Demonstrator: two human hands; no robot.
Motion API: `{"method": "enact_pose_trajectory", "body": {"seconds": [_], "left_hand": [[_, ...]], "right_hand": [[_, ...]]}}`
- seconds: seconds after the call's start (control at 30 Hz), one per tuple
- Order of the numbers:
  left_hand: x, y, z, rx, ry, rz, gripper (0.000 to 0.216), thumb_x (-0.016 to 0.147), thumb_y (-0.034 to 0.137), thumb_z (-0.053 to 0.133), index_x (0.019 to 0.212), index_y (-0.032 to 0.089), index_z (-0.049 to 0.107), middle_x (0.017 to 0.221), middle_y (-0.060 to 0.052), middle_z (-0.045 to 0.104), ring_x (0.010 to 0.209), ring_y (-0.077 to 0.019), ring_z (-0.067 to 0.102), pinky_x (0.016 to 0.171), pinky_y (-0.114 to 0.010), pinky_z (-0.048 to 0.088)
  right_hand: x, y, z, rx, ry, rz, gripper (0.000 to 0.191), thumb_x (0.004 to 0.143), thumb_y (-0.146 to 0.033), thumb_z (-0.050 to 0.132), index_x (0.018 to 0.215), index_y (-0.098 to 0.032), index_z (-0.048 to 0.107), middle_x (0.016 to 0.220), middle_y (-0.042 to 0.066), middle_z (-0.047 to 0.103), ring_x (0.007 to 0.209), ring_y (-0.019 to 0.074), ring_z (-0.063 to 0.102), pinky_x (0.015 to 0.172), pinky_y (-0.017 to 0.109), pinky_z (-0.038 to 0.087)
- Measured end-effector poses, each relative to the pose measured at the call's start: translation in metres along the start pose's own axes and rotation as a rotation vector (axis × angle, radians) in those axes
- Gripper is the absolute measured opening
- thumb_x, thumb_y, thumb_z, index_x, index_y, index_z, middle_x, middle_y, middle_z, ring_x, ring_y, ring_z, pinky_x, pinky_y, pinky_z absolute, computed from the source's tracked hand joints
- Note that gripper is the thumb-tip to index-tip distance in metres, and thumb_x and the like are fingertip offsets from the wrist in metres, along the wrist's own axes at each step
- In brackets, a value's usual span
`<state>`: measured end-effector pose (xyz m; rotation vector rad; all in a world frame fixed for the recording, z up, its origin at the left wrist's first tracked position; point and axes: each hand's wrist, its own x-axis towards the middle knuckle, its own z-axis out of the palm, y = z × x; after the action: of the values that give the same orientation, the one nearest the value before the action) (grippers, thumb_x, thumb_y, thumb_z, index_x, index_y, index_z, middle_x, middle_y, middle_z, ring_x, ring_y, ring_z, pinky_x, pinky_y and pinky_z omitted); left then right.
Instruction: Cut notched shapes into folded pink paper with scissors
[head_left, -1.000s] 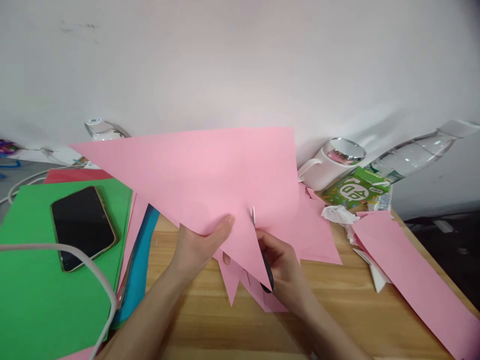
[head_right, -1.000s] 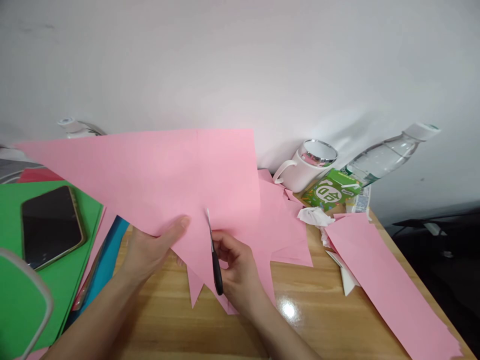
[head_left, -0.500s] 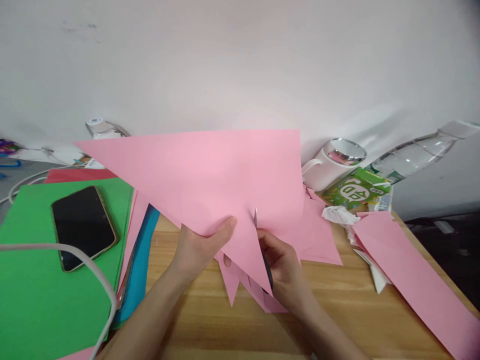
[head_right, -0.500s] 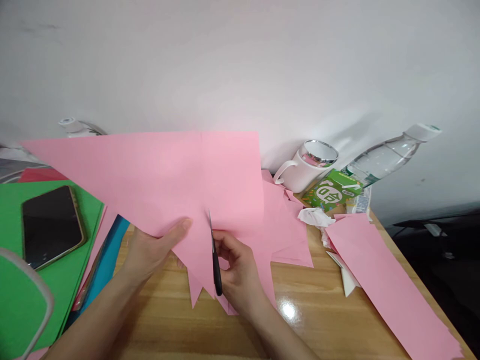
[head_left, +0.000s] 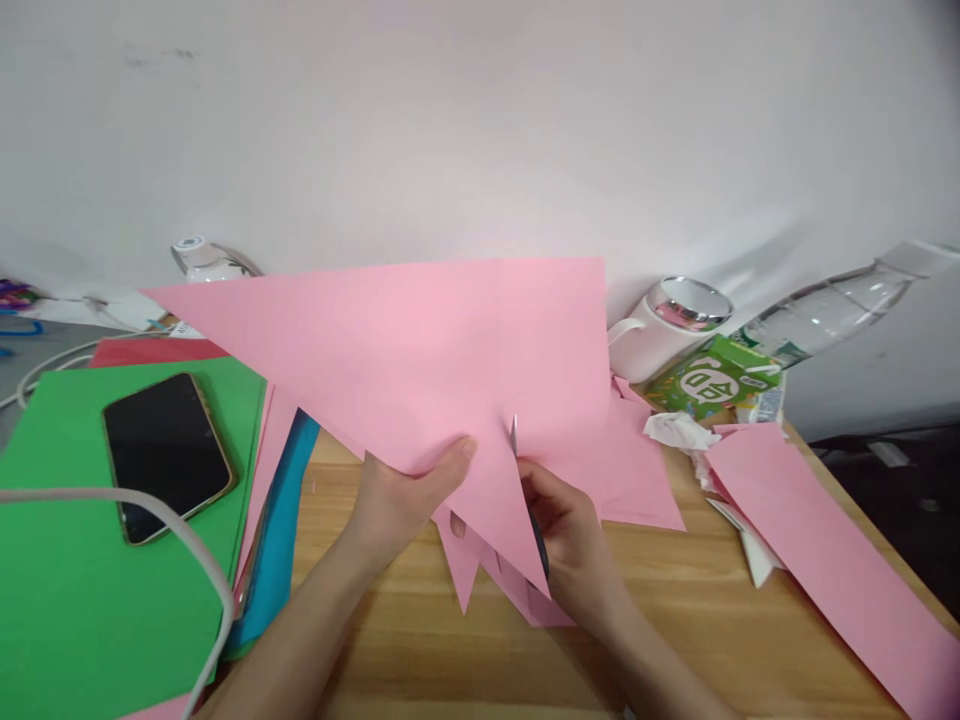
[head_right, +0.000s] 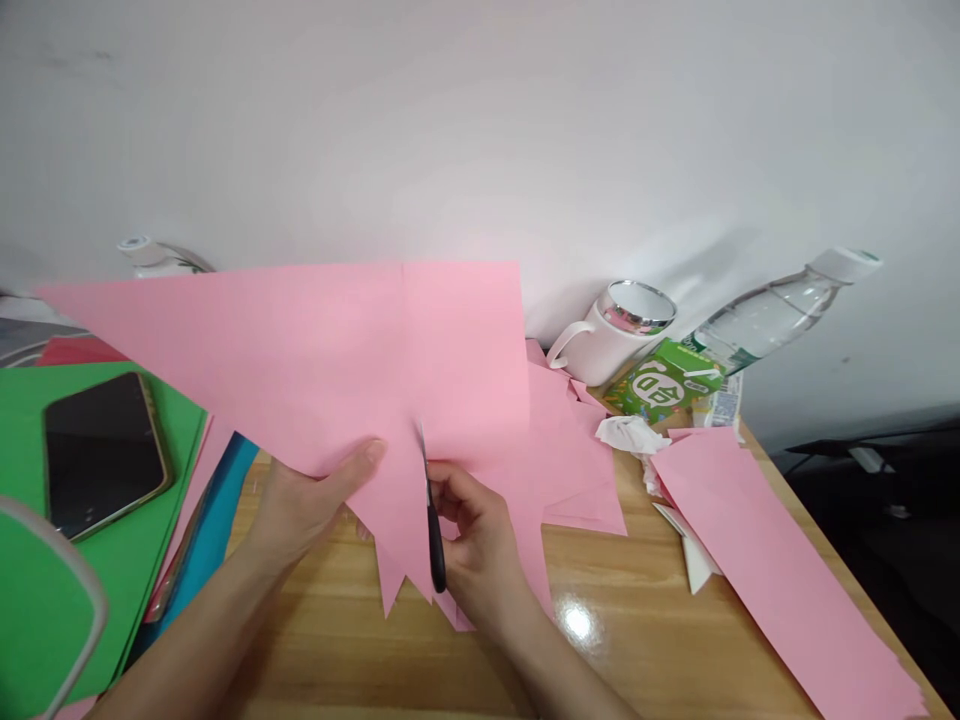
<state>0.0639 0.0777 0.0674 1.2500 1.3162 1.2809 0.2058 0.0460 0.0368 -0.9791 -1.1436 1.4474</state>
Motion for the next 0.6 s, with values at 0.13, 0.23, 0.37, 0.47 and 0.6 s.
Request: {"method": "enact_pose_trajectory", "body": {"seconds": [0.13,0.23,0.37,0.47,0.6], "left_hand": [[-0.0002,0.0004,-0.0001,-0.001,0.027,-0.014,0.012,0.065,0.028,0.068,0.067,0.018,0.061,0.057,0.002,0.066,0.047,-0.0151,0.062,0.041,-0.022,0.052],[0.0002,0.0004,-0.0003,0.011,0.020,-0.025,0.014,0.065,0.030,0.068,0.066,0.018,0.060,0.055,0.001,0.064,0.046,-0.0157,0.061,0.039,-0.023,0.051],[0.0011,0.0005,0.0003,-0.004,0.034,0.005,0.014,0.064,0.028,0.069,0.069,0.019,0.060,0.062,0.000,0.067,0.053,-0.0171,0.065,0.044,-0.024,0.054],[0.0007,-0.0002,0.0012,-0.043,-0.003,-0.027,0.013,0.065,0.028,0.069,0.068,0.020,0.059,0.056,0.001,0.065,0.047,-0.0165,0.063,0.040,-0.024,0.052],[-0.0012,-0.0007,0.0022,-0.144,-0.143,-0.132,0.020,0.068,0.029,0.067,0.057,0.020,0.054,0.041,0.004,0.056,0.029,-0.0130,0.051,0.026,-0.022,0.042]], "right_hand": [[-0.0002,-0.0006,-0.0002,-0.013,0.009,0.004,0.031,0.059,-0.017,0.081,0.086,-0.021,0.066,0.073,0.000,0.067,0.068,0.0155,0.059,0.064,0.026,0.048],[-0.0006,-0.0018,0.0005,-0.011,0.013,0.005,0.030,0.059,-0.019,0.081,0.085,-0.020,0.066,0.073,0.001,0.067,0.066,0.0158,0.060,0.062,0.026,0.049],[-0.0005,-0.0022,0.0013,-0.009,-0.005,0.010,0.027,0.062,-0.020,0.080,0.086,-0.021,0.066,0.074,0.002,0.068,0.067,0.0166,0.062,0.060,0.026,0.049],[0.0002,-0.0008,0.0003,-0.023,0.005,0.005,0.030,0.061,-0.020,0.080,0.087,-0.021,0.066,0.078,0.002,0.069,0.071,0.0173,0.063,0.064,0.028,0.051],[0.0013,0.0010,-0.0016,-0.035,0.037,-0.017,0.035,0.060,-0.019,0.081,0.090,-0.021,0.064,0.081,0.002,0.069,0.075,0.0179,0.062,0.070,0.030,0.051]]}}
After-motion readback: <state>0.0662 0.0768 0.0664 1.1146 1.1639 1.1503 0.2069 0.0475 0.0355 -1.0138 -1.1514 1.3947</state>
